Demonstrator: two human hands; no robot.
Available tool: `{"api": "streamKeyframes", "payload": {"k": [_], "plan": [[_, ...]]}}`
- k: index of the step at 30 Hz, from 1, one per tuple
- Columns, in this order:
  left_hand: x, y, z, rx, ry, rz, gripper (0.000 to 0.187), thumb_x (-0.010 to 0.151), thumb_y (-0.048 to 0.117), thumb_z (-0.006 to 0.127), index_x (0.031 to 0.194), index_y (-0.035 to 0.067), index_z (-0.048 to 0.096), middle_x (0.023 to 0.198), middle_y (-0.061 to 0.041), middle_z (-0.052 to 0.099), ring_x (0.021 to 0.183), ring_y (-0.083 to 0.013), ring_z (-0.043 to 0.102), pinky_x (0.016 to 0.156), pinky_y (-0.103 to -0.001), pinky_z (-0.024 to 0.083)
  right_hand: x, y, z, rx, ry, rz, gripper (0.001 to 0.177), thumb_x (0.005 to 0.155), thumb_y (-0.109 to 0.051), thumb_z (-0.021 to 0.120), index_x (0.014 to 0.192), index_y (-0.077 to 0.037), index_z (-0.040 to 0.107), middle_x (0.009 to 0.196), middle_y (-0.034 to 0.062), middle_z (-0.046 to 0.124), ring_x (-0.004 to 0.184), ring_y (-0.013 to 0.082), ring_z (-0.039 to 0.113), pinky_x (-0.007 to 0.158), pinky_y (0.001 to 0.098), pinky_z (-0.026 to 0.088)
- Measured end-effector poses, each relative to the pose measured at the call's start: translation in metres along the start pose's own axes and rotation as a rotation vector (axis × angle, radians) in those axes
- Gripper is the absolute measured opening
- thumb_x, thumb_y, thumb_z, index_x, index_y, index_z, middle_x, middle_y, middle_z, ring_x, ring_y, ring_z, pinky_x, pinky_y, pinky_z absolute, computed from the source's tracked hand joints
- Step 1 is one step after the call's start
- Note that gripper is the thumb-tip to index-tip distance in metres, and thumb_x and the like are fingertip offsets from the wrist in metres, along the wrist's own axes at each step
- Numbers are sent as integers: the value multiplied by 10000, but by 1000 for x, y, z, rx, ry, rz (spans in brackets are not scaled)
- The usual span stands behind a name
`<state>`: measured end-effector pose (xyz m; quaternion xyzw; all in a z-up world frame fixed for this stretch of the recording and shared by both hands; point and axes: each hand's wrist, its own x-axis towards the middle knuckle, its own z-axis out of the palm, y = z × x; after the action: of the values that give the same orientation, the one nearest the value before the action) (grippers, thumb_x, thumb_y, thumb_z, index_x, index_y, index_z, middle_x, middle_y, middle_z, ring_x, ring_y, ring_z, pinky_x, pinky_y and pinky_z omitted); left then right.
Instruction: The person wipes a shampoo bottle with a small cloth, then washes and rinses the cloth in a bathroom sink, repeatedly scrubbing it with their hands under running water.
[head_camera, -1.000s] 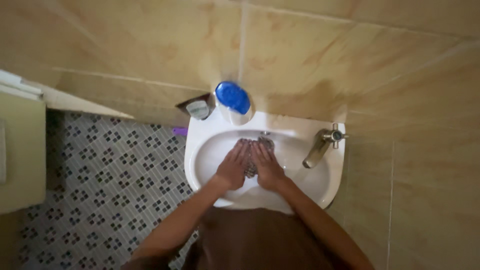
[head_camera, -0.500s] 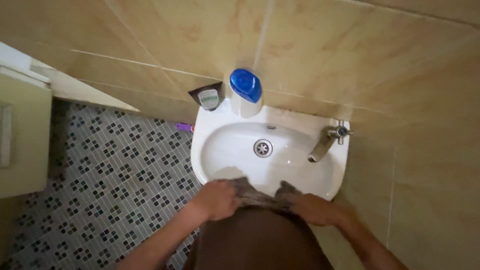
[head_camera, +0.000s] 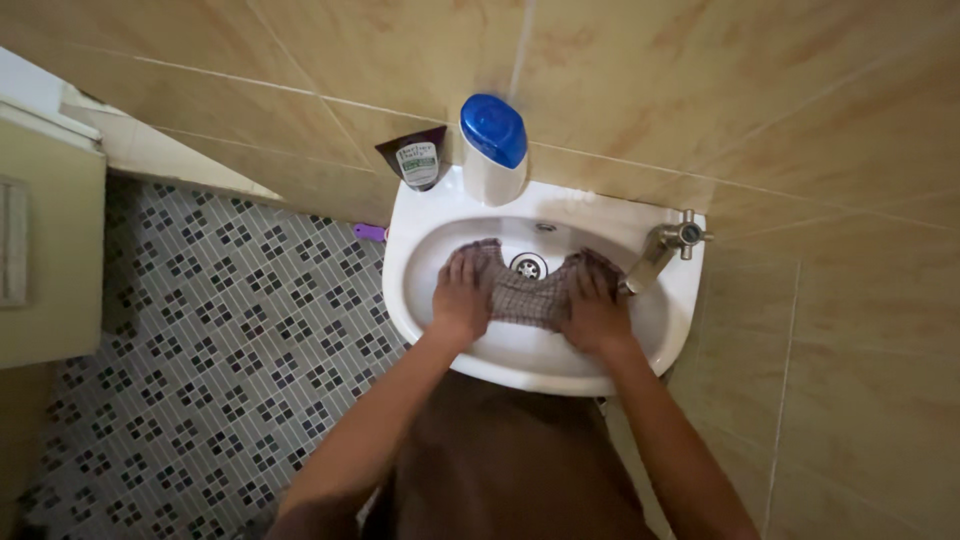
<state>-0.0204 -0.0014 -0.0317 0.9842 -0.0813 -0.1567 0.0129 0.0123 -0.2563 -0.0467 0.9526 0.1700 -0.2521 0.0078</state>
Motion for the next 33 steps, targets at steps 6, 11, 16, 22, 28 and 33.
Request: {"api": "streamKeyframes", "payload": {"k": [6, 11, 16, 22, 28, 33], "plan": [[-55, -27, -51, -271, -209, 107, 563, 873, 318, 655, 1416, 183, 591, 1471, -169, 509, 1330, -354, 473, 1131, -559, 311, -61, 10, -45, -43, -120, -84, 853, 785, -471, 746, 1535, -232, 418, 1621, 102, 362, 1511, 306, 297, 1153, 700, 169], [-52, -43, -47, -248, -238, 124, 189, 924, 253, 661, 1048, 155, 766, 1175, -110, 722, 1082, -319, 698, 1032, -452, 525, -74, 18, -36, 326, -194, -83, 397, 839, -408, 723, 1178, -207, 767, 1186, 88, 785, 1105, 285, 730, 1013, 429, 568], [-54, -51, -61, -440, -107, 292, 63, 896, 104, 651, 864, 79, 699, 1003, -110, 726, 978, -300, 711, 978, -464, 541, -82, 25, -37, 336, -81, -202, 219, 882, -302, 726, 1032, -156, 791, 996, 113, 773, 931, 286, 730, 839, 402, 575], [-100, -67, -126, -1207, -28, 220, 168, 898, 49, 556, 1063, 63, 589, 1029, -146, 725, 1055, -319, 736, 936, -436, 576, -151, 18, -115, 1110, 78, 6, 213, 886, -254, 681, 1033, -108, 730, 1011, 85, 737, 905, 228, 706, 739, 400, 606], [-42, -14, -90, -655, 627, 76, 233, 900, 70, 668, 1132, 51, 648, 1149, -206, 671, 1142, -423, 604, 1021, -483, 481, -123, -35, -132, 288, 705, 47, 266, 887, -85, 685, 1146, -27, 683, 1156, 162, 693, 1105, 389, 646, 962, 484, 525], [-12, 4, 14, -438, 165, 308, 566, 826, 243, 601, 1364, 67, 592, 1383, -241, 530, 1332, -496, 480, 1071, -592, 390, -72, -59, -50, 468, 431, -180, 424, 874, -124, 644, 1286, -23, 628, 1425, 206, 580, 1245, 419, 573, 1040, 467, 477]]}}
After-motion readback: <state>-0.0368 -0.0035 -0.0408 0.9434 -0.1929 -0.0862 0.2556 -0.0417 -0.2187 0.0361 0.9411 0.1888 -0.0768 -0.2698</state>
